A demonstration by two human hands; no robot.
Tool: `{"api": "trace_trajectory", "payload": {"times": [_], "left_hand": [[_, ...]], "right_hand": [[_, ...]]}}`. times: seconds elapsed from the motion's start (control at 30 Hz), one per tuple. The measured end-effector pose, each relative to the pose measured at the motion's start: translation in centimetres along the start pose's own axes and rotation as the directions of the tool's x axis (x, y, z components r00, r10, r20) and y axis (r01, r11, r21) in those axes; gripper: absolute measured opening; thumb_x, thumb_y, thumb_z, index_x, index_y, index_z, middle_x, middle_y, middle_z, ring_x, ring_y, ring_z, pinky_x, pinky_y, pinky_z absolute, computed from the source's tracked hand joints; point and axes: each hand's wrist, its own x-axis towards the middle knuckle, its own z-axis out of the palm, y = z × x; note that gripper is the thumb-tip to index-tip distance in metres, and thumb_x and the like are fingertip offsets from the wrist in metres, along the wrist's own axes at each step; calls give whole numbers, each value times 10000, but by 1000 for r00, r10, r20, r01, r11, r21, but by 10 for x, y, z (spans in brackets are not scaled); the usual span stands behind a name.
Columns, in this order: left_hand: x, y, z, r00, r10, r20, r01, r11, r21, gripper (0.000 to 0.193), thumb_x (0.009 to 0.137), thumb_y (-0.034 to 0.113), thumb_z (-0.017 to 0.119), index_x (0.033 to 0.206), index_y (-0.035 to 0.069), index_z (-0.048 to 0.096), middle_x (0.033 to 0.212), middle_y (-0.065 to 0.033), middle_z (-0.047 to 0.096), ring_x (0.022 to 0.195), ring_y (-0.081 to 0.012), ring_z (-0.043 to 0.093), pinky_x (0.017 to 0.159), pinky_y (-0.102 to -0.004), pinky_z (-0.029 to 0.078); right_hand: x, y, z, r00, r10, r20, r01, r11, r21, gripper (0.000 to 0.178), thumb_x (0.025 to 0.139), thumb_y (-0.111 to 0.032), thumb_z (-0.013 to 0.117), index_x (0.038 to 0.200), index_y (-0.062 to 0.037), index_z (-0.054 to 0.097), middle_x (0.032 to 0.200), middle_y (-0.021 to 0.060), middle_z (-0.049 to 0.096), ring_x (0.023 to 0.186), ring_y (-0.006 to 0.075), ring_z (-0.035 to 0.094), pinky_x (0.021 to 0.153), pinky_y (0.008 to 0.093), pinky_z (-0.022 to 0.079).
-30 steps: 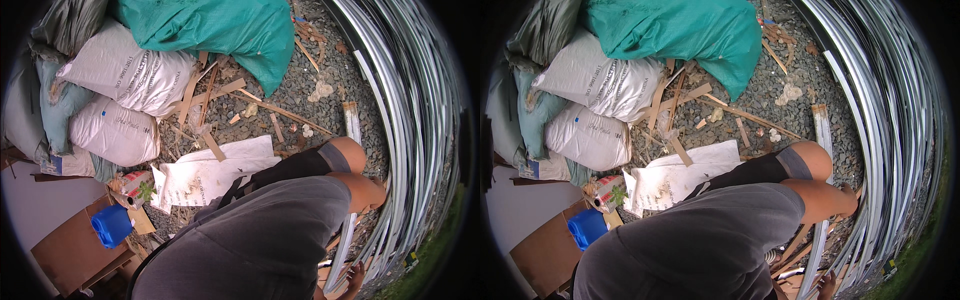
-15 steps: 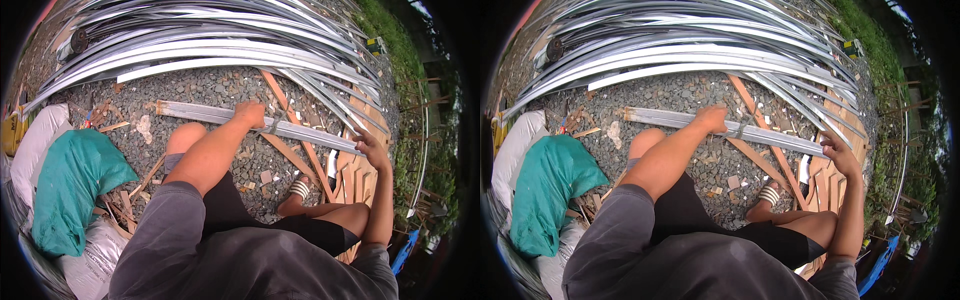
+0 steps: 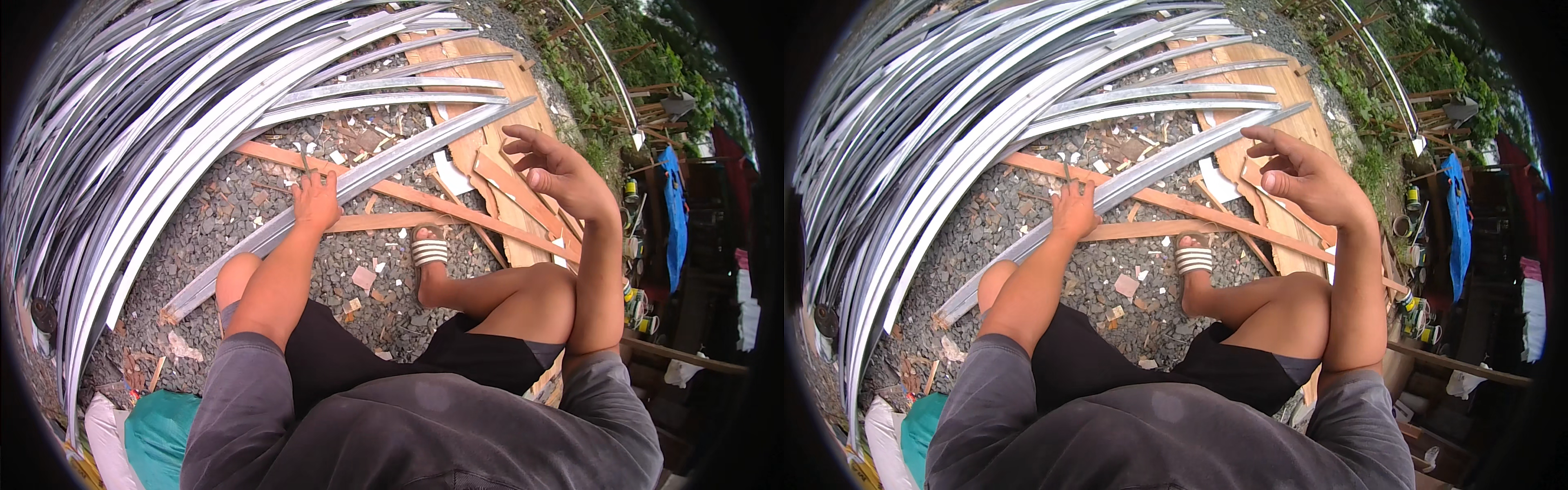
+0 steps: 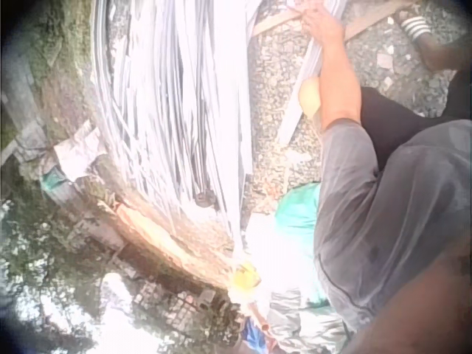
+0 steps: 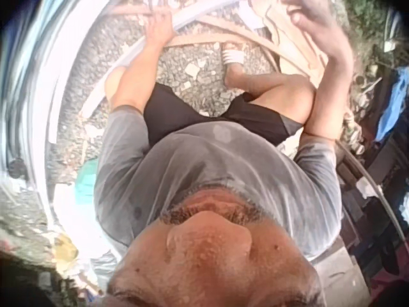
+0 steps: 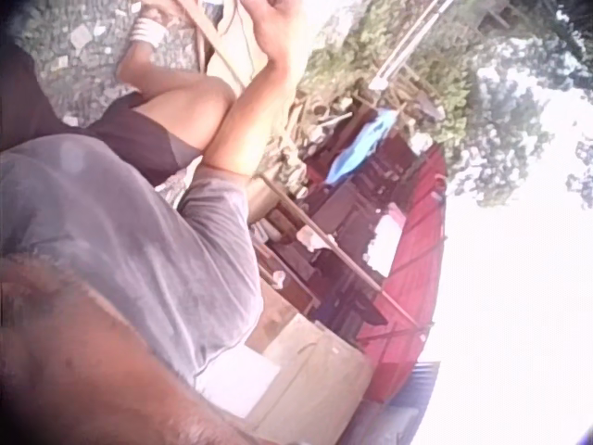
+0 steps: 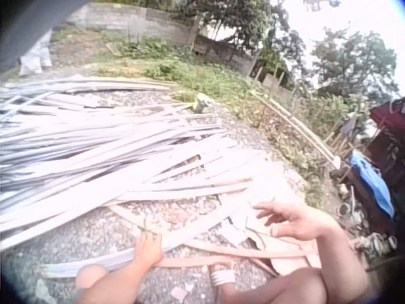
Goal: The person sits on the ground and organizes long metal strips by hand. They pick up individual strips, align them, and place them into a neat pile. The person also briefly touches their face during the task.
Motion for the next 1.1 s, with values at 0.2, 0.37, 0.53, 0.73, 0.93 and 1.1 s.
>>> {"api": "trace_trajectory", "payload": {"times": [0.2,0.37,0.53,0.73,0.93,1.1], "left_hand": [[40,27,31,996,3,84,-12,994,111,1023,743,289,849,1585,194,276,1433,-165,466,1333,-362,462,1072,-545,354],[55,30,50,997,-56,53,48,989,143,815,779,242,809,1471,180,384,1322,-144,527,1242,-337,533,968,-541,438],[54,29,54,999,-34,21,29,979,203,491,834,185,741,1251,156,484,1227,-134,573,1156,-335,591,901,-542,485],[46,29,48,999,-34,6,32,976,218,472,844,191,727,1247,139,486,1219,-130,571,1154,-337,596,912,-530,494],[28,4,36,999,-42,29,36,978,205,508,821,199,736,1248,107,477,1251,-153,549,1180,-364,587,943,-519,489],[2,-20,27,996,-89,28,81,974,213,622,821,196,729,1357,89,432,1253,-183,537,1197,-388,569,1001,-519,435]], "right_hand": [[-24,13,-9,985,170,-27,-171,984,-52,812,884,-501,748,1518,-91,450,1308,167,607,1106,226,590,977,384,500],[-24,20,-1,987,159,19,-151,966,-210,733,903,-438,740,1508,-123,470,1305,211,635,1198,302,617,997,431,499],[-13,14,7,989,111,97,-82,963,-258,737,906,-446,731,1519,-142,457,1329,236,632,1187,363,636,984,462,505],[1,3,18,986,62,154,-20,964,-265,695,914,-414,724,1500,-131,479,1303,236,649,1196,388,640,991,451,501],[16,-6,23,980,-21,198,77,957,-280,699,901,-415,729,1481,-102,496,1302,232,652,1224,394,620,1024,444,479],[28,-17,34,971,-78,227,141,951,-275,707,883,-389,747,1473,-90,497,1290,238,656,1215,407,618,1020,472,478]]}}
